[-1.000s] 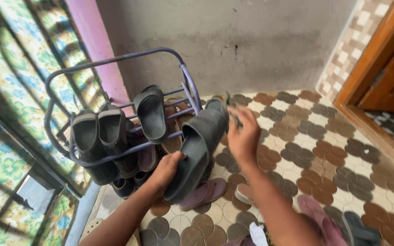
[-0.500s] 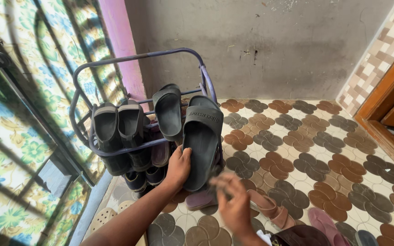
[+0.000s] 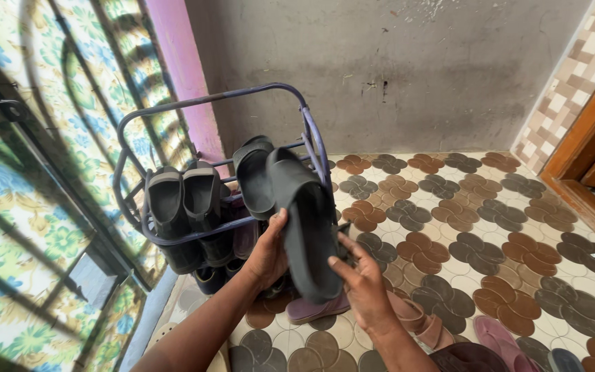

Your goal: The person cleans a collection of slippers and sandals using a green cloth. They pick up each pair from a metal shoe rack, wipe the soles and uppers, and place them back on the rack. The process is repeated for multiple pairs of footwear in a systematic manner.

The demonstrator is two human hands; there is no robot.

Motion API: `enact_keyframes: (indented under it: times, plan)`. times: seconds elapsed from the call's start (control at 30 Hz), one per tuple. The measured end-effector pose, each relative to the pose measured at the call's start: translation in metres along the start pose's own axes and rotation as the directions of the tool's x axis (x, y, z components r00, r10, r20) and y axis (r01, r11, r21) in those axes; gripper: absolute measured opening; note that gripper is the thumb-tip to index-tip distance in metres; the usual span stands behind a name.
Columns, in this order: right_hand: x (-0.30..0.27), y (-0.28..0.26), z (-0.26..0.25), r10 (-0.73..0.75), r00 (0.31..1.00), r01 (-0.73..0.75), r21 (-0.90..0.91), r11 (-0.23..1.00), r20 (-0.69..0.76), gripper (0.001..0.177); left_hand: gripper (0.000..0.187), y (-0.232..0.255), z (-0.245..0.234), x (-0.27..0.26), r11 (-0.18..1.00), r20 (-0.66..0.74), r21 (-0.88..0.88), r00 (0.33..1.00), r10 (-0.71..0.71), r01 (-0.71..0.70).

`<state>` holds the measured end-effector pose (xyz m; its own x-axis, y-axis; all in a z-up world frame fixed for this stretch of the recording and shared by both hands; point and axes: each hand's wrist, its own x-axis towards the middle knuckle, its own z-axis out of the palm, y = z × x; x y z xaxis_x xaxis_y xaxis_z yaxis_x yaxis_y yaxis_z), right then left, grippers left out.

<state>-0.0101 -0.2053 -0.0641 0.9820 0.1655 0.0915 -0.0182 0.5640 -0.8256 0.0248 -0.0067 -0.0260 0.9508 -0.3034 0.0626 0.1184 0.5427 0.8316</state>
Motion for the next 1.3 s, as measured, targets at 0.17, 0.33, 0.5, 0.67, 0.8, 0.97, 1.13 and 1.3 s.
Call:
enact_keyframes:
  times: [0.17,0.33,0.5,0.67,0.8,0.97,1.13,1.3]
  plan:
    - [-0.011,-0.005,0.019,0.027,0.999,-0.035,-0.255,0.966,-0.034,0.057,0.077,0.004,-0.009,-0.003,0.994,0.023,-0.097,0.998,-0.057,0.059]
    - [-0.014,-0.030,0.026,-0.271,0.960,0.263,-0.555,0.789,0.069,0.043,0.086,-0.002,-0.017,-0.001,0.995,-0.048,0.003,0.994,-0.100,0.100]
    - [-0.005,-0.022,0.042,-0.237,0.869,0.493,-0.732,0.470,0.434,0.050,0.097,-0.009,-0.017,0.000,0.992,-0.050,0.052,0.992,-0.114,0.117]
    - [0.046,0.004,0.031,-0.197,0.916,0.401,-0.777,0.486,0.349,0.046,0.097,-0.020,-0.021,0.004,0.974,-0.072,0.123,0.980,-0.184,0.192]
    - [0.103,0.049,0.003,-0.237,0.958,0.275,-0.757,0.593,0.162,0.040,0.098,-0.032,-0.028,0.005,0.921,-0.116,0.187,0.939,-0.324,0.341]
    - [0.126,0.076,-0.023,-0.298,0.952,0.234,-0.788,0.570,0.068,0.037,0.100,-0.037,-0.033,0.004,0.923,-0.056,0.172,0.938,-0.341,0.346]
    - [0.086,0.046,0.016,-0.222,0.971,0.220,-0.713,0.666,0.092,0.039,0.097,-0.030,-0.036,0.005,0.938,-0.080,0.119,0.945,-0.318,0.326]
    - [0.034,0.029,0.050,-0.238,0.937,0.335,-0.457,0.824,0.257,0.049,0.095,-0.024,-0.040,0.001,0.957,-0.084,0.135,0.966,-0.246,0.256]
